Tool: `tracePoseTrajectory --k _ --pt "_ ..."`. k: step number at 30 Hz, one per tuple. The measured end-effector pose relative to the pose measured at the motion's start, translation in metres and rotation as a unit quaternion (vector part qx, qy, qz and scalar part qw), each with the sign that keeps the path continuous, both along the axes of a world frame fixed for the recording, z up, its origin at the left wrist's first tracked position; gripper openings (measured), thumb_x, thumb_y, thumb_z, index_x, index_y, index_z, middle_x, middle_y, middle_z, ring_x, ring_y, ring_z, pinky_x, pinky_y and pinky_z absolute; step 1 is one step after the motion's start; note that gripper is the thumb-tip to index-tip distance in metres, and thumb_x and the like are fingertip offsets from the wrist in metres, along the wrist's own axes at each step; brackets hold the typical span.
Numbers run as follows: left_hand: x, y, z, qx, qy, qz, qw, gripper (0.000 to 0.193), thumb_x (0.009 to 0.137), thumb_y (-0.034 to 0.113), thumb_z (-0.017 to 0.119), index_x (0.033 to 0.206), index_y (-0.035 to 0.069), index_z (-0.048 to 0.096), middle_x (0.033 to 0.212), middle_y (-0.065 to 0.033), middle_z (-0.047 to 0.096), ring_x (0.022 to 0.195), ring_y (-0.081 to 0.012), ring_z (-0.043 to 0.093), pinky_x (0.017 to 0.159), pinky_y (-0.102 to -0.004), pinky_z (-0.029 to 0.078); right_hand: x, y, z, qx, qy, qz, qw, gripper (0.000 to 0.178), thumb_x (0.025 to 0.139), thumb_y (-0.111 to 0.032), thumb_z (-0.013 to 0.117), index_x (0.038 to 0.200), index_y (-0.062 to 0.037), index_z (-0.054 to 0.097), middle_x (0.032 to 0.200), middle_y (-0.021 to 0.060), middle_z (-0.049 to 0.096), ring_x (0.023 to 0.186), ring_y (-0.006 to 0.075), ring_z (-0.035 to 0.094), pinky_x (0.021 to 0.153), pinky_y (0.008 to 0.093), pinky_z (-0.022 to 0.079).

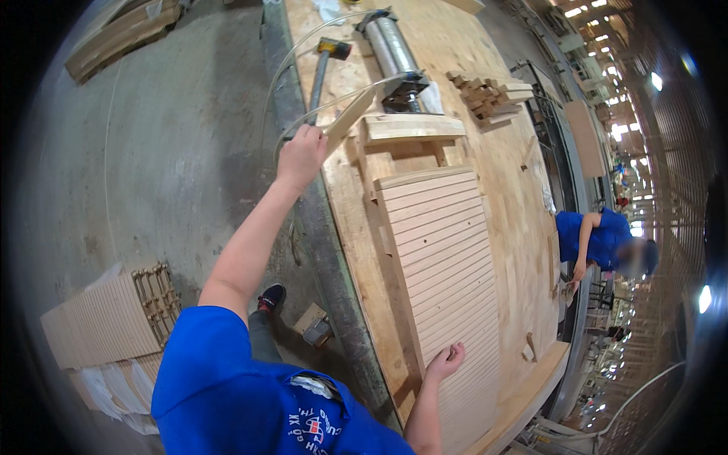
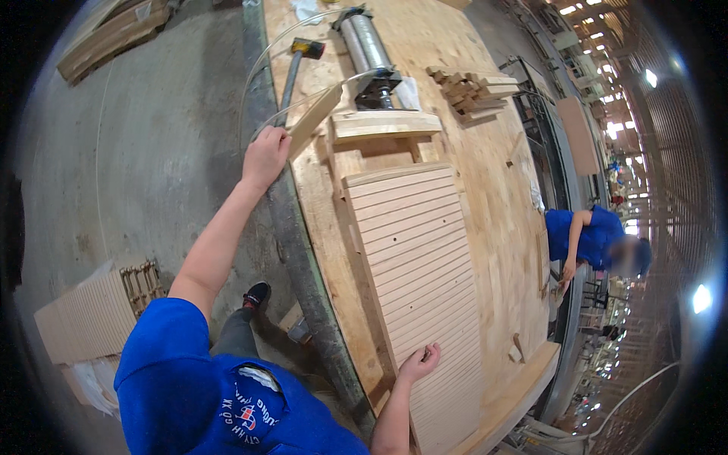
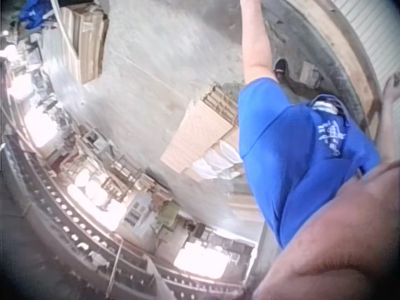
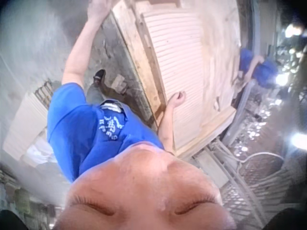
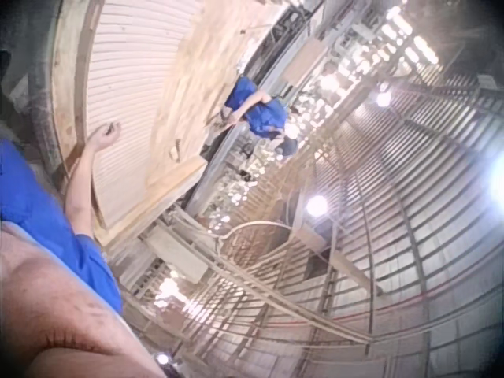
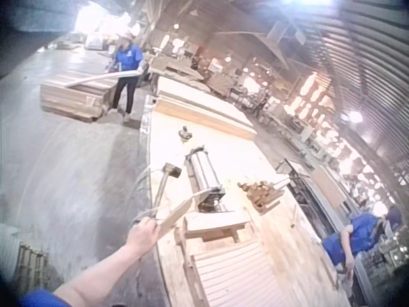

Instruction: The person assembles a wooden slatted panel by hand, aligning thin wooden strips into a frame on a workbench. They repeatedly pick up the panel, flip it, and place it back down to check alignment and fit. The person works in a workshop environment with other workers visible in the background.

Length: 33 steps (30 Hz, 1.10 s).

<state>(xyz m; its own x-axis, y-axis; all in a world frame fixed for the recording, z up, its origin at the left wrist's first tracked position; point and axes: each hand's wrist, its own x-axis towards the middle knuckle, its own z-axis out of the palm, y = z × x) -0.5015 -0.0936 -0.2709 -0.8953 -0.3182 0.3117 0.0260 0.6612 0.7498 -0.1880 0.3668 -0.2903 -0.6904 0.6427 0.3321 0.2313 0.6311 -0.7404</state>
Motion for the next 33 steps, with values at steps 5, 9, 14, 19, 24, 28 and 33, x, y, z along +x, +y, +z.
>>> tracePoseTrajectory --k 5,9,14,19,24,28,33 --pt "-0.015 -0.002 -0.051 0.192 -0.096 -0.022 0.976 0.022 0.083 0.018 0.058 0.098 0.001 0.059 0.083 -0.0157 0.058 0.081 -0.0326 0.06 0.073 -0.041 0.048 -0.01 -0.004 0.004 0.019 -0.031 0.007 0.999 0.017 0.079 0.005 0.05 0.095 -0.0011 0.05 0.122 0.0159 0.047 0.113 0.0273 0.047 0.095 0.0357 0.04" --pt "-0.011 0.011 -0.042 0.103 -0.103 0.018 0.989 0.04 0.082 0.016 0.059 0.12 0.005 0.05 0.103 -0.014 0.053 0.085 -0.0314 0.059 0.076 -0.0409 0.048 -0.006 -0.008 0.0 0.041 -0.043 -0.015 0.998 0.017 0.078 0.004 0.049 0.094 -0.0012 0.05 0.122 0.016 0.048 0.111 0.027 0.048 0.094 0.0352 0.04" --pt "0.039 0.029 -0.025 0.018 -0.039 -0.045 0.998 0.04 0.081 0.016 0.061 0.118 0.007 0.051 0.112 -0.0148 0.049 0.097 -0.0327 0.054 0.078 -0.0411 0.048 0.0 0.004 -0.005 0.118 -0.043 -0.005 0.992 0.02 0.074 0.003 0.05 0.094 -0.0002 0.051 0.119 0.0187 0.05 0.11 0.0287 0.049 0.093 0.0363 0.041" --pt "0.157 0.15 -0.01 0.001 0.016 -0.436 0.9 0.02 0.078 0.015 0.063 0.095 0.006 0.061 0.096 -0.0124 0.057 0.086 -0.0314 0.057 0.073 -0.0409 0.049 0.012 0.019 -0.01 0.075 0.009 -0.001 0.997 0.028 0.071 -0.001 0.056 0.099 0.0003 0.055 0.112 0.0184 0.055 0.103 0.0275 0.054 0.082 0.0343 0.049" --pt "0.253 0.248 0.034 -0.062 0.068 -0.706 0.702 0.017 0.076 0.015 0.064 0.091 0.008 0.06 0.093 -0.0083 0.056 0.089 -0.0265 0.054 0.076 -0.0382 0.044 0.03 0.026 -0.003 -0.21 0.056 -0.075 0.973 0.018 0.082 -0.007 0.061 0.099 -0.0011 0.058 0.096 0.0084 0.062 0.09 0.017 0.058 0.078 0.0281 0.048" --pt "0.29 0.314 0.046 -0.103 0.08 -0.715 0.687 0.019 0.077 0.015 0.064 0.094 0.008 0.061 0.097 -0.008 0.057 0.093 -0.0277 0.054 0.078 -0.0398 0.043 0.097 0.001 0.012 -0.335 0.199 -0.009 0.921 0.009 0.089 -0.007 0.055 0.094 -0.0014 0.058 0.09 0.0041 0.062 0.08 0.0099 0.058 0.072 0.0229 0.047" --pt "0.367 0.417 0.039 -0.198 0.076 -0.718 0.662 0.036 0.08 0.023 0.064 0.114 0.012 0.056 0.117 -0.0111 0.052 0.113 -0.0316 0.046 0.095 -0.0438 0.037 0.252 0.016 -0.006 -0.476 0.216 -0.029 0.852 0.013 0.09 -0.013 0.053 0.096 -0.0021 0.056 0.086 0.006 0.063 0.073 0.0117 0.062 0.065 0.024 0.05"
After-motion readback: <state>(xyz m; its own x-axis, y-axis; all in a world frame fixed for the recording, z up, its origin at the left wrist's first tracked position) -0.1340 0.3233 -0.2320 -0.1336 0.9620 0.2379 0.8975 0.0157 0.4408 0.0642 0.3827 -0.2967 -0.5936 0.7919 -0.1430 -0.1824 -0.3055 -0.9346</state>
